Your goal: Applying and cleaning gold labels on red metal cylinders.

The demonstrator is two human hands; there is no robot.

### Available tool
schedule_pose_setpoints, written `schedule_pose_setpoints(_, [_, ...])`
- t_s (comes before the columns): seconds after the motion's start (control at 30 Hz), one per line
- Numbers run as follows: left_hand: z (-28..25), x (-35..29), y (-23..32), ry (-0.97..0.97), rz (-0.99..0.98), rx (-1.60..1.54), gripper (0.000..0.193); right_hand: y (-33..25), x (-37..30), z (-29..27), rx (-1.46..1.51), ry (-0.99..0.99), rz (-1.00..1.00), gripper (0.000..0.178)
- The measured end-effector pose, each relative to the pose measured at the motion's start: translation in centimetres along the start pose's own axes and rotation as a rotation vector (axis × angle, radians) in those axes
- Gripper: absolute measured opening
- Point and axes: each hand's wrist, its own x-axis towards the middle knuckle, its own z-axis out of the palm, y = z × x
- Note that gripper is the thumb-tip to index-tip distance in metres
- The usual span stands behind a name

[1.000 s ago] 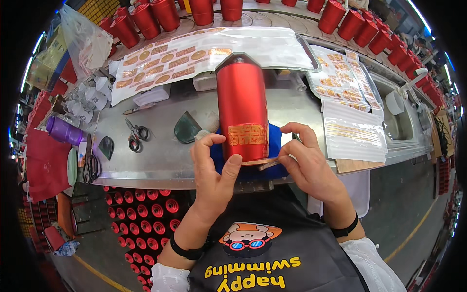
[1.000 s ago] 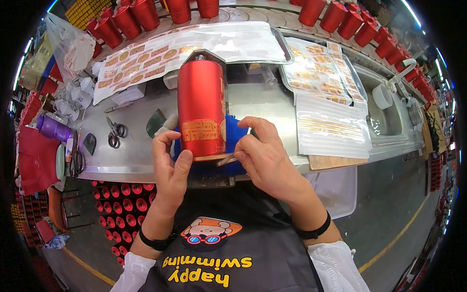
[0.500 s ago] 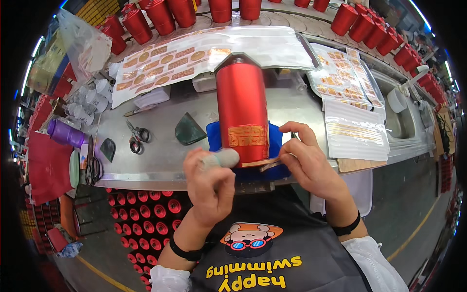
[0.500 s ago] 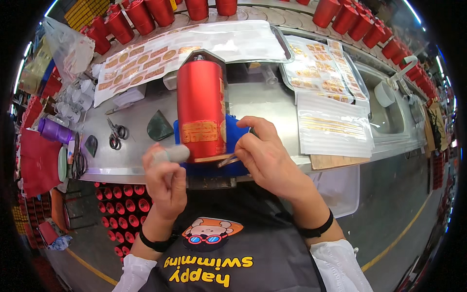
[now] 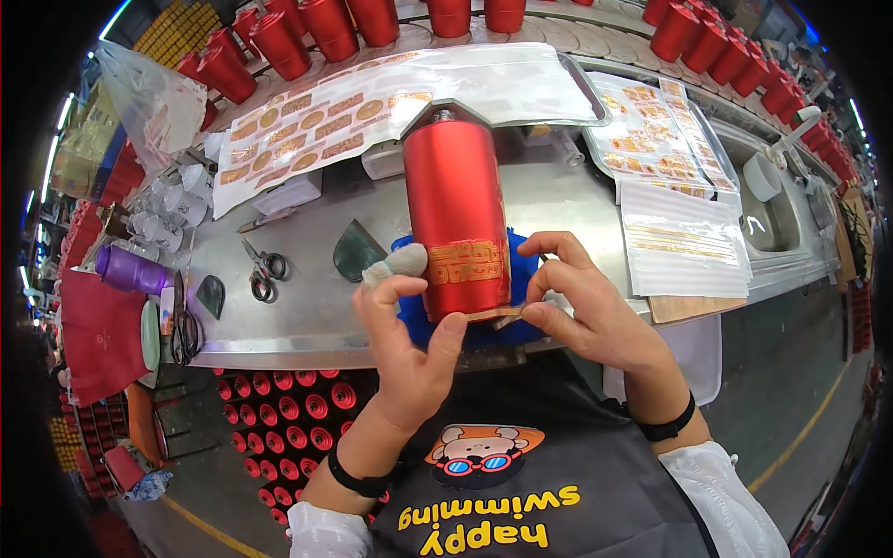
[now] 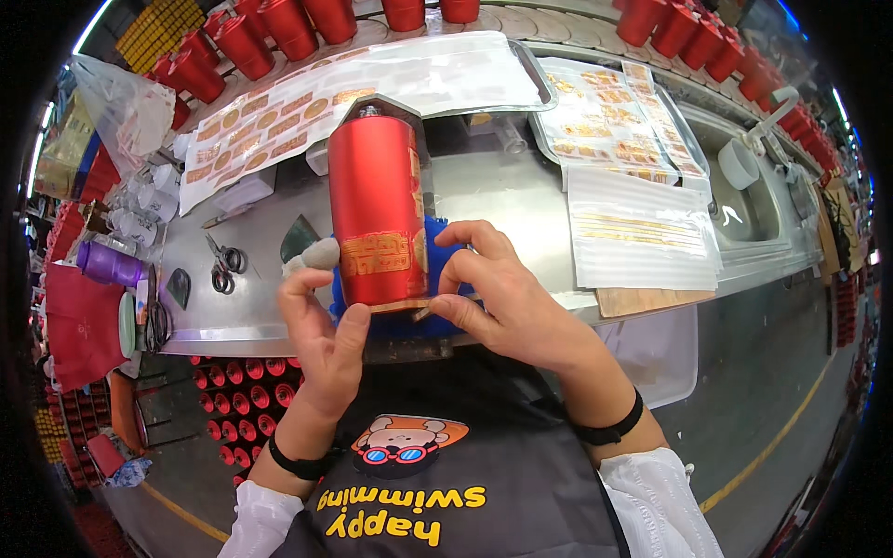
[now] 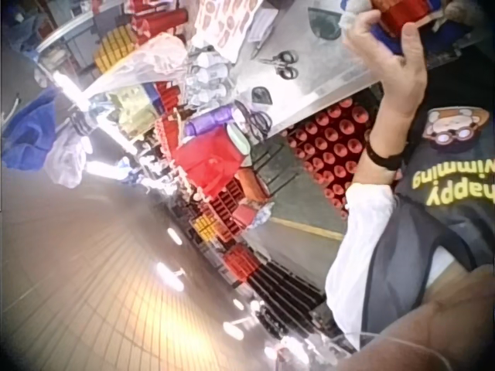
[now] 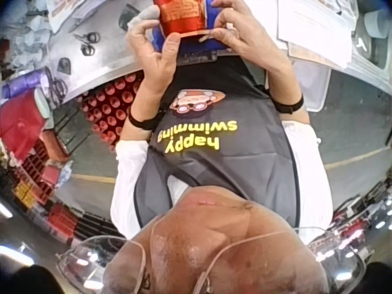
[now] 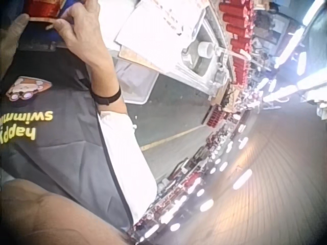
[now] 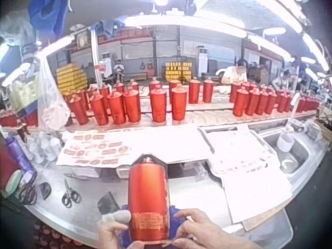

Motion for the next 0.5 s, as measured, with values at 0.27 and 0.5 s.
schedule_pose_setpoints(0.27, [0.30,0.13,0.04,-0.013,-0.032,0.042,0.041,0.20,-0.04,0.13,-0.018,-0.004,0.045,0.015])
schedule_pose_setpoints(0.5, [0.38,0.06,-0.29,-0.007,-0.053,-0.022,0.042,0.17,0.08,0.07,-0.027,-0.015,0.034,0.016])
